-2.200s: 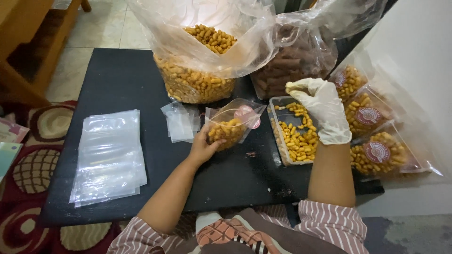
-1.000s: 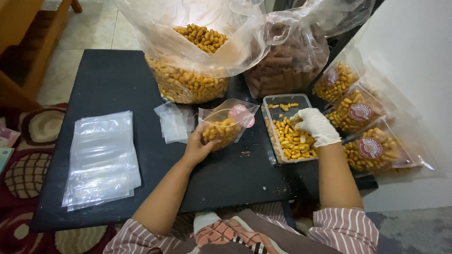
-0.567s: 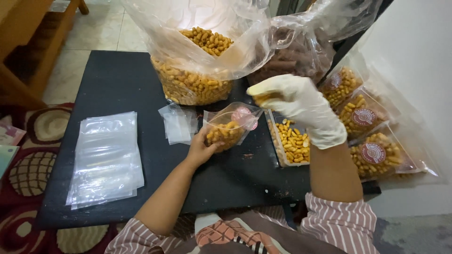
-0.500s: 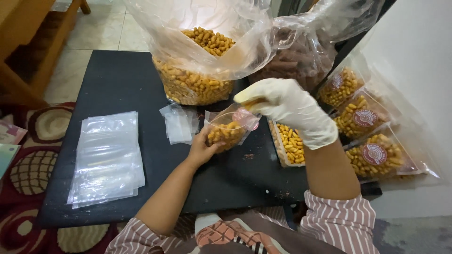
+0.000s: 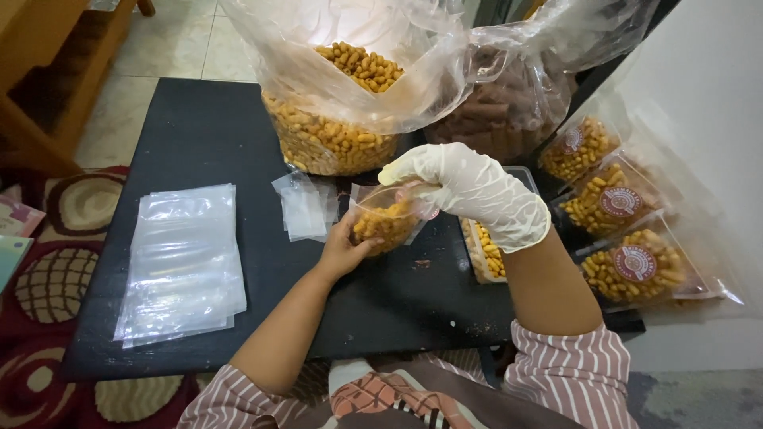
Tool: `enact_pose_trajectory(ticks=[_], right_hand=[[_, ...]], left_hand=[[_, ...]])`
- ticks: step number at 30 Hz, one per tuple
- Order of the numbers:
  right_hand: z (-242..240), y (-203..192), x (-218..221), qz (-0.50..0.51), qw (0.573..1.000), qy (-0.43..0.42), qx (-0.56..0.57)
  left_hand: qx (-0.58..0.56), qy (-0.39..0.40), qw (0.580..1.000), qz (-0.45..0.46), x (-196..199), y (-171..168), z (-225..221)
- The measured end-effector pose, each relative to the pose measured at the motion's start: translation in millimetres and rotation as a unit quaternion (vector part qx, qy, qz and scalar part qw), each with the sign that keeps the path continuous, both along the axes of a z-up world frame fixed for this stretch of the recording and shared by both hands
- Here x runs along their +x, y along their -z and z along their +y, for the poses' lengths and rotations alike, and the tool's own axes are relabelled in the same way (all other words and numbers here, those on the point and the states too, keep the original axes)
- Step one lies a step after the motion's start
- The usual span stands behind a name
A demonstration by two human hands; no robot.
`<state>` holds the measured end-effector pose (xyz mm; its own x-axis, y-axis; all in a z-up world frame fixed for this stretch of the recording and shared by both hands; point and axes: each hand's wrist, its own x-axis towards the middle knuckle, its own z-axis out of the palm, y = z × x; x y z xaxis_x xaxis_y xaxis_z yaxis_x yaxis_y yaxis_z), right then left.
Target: The person transfers yellow snack pieces from a clear plastic container into a small clear plastic bag using gloved hands. After filling the bag, the person seals it and applies a round red sticker to the front.
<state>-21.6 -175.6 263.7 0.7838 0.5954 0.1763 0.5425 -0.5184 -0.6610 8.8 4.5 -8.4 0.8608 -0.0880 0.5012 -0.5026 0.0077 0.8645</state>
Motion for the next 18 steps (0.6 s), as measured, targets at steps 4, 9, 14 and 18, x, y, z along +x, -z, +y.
enact_pose_trajectory(ticks=[4, 9, 14, 18], right_hand=[[3, -5, -1, -0.033, 0.999, 0.013, 0.0], [-20, -16, -9, -0.152, 0.981, 0.037, 0.113], [-106, 22, -23, -0.024, 0.969, 0.199, 0.148], [-174, 91, -12, 0.07, 0.911, 0.371, -0.164]], left_hand=[[-0.011, 0.005, 1.0, 0.0, -2, 1, -3], [0.004, 0.003, 1.0, -0.031, -2, -2, -1], [-0.002, 0.012, 1.0, -0.02, -3, -4, -1], [-0.002, 0.011, 1.0, -0.012, -1, 0, -2]])
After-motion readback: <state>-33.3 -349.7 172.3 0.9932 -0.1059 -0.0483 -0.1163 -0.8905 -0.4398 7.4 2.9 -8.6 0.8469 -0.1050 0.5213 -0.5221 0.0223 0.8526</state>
